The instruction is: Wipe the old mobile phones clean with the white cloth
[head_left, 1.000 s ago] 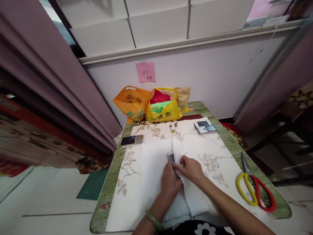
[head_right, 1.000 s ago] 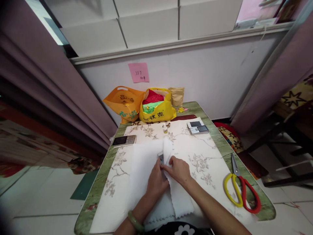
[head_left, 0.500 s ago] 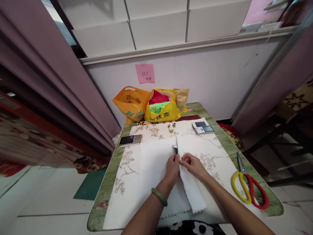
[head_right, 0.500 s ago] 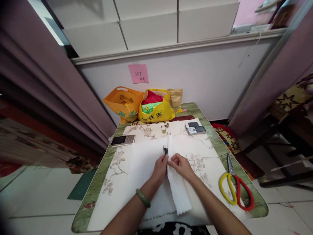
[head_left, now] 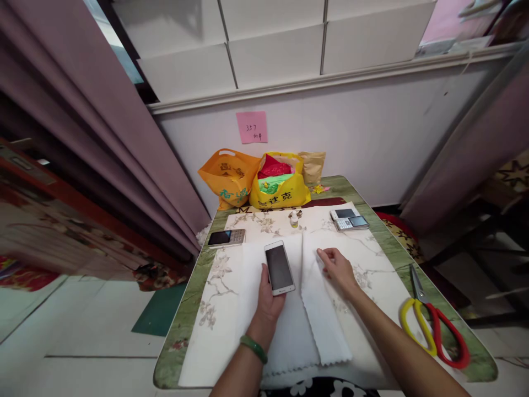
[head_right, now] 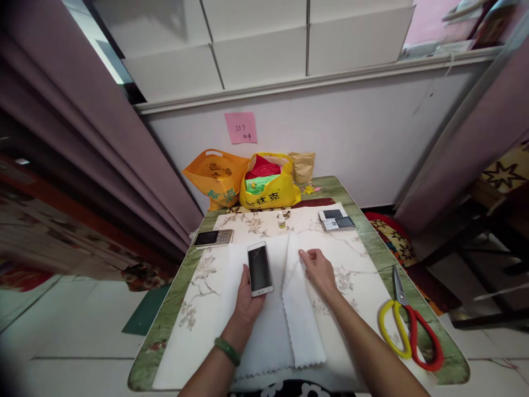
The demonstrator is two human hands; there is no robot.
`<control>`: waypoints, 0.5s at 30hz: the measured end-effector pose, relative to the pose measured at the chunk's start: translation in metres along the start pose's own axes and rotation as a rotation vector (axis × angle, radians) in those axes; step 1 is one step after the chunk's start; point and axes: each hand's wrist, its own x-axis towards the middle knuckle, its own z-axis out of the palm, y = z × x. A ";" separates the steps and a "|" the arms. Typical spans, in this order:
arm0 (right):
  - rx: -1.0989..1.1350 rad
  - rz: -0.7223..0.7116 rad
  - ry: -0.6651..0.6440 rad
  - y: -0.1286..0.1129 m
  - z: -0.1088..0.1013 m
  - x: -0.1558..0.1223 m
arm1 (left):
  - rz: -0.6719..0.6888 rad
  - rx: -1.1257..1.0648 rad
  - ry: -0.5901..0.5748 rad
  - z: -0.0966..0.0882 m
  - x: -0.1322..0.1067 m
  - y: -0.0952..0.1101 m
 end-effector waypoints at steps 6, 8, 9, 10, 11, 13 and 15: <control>-0.527 -0.045 0.035 -0.022 0.020 0.033 | -0.149 -0.115 -0.252 -0.024 -0.002 0.009; -0.546 -0.043 0.027 -0.025 0.022 0.038 | -0.159 -0.124 -0.298 -0.027 0.000 0.009; -0.541 -0.045 0.040 -0.025 0.021 0.041 | -0.171 -0.123 -0.313 -0.027 0.000 0.010; -0.531 -0.050 0.063 -0.025 0.019 0.043 | -0.182 -0.118 -0.324 -0.028 0.001 0.010; -0.521 -0.058 0.095 -0.025 0.016 0.045 | -0.191 -0.110 -0.332 -0.029 0.001 0.011; -0.511 -0.090 0.166 -0.025 0.009 0.050 | -0.196 -0.089 -0.328 -0.030 0.001 0.011; -0.502 -0.175 0.234 -0.030 0.004 0.053 | -0.182 -0.070 -0.299 -0.032 0.001 0.011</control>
